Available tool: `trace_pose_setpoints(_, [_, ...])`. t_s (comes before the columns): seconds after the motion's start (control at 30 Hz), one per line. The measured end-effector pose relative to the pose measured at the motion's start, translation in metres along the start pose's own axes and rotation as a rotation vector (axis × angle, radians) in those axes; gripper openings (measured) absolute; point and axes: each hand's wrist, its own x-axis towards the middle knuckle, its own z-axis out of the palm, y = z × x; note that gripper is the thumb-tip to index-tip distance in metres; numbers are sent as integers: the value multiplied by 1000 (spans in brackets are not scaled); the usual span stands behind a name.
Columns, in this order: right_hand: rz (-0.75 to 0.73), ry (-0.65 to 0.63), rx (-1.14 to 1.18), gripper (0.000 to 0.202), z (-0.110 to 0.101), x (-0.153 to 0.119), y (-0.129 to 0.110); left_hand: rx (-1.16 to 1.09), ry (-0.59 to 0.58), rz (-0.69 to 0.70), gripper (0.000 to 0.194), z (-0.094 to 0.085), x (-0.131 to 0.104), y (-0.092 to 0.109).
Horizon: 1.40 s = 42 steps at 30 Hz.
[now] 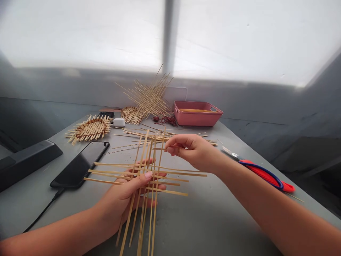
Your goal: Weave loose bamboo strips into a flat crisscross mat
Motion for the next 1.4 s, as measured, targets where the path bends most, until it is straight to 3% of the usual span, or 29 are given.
trace_pose_setpoints(0.27, [106, 42, -236, 29, 4, -9, -14, 31, 11, 25, 42, 1, 0, -1])
trace_pose_setpoints(0.67, [143, 28, -189, 22, 8, -14, -20, 34, 23, 19, 41, -2, 1, -2])
trace_pose_setpoints(0.97, [83, -83, -6, 24, 6, -4, -6, -19, -15, -8, 40, -1, -1, 1])
trace_pose_setpoints(1.2, [99, -60, 242, 21, 8, 1, 3, -73, -88, -3, 36, -2, -2, -2])
trace_pose_setpoints(1.4, [98, -54, 325, 20, 8, 3, 4, -112, -147, -12, 36, -3, -1, -2])
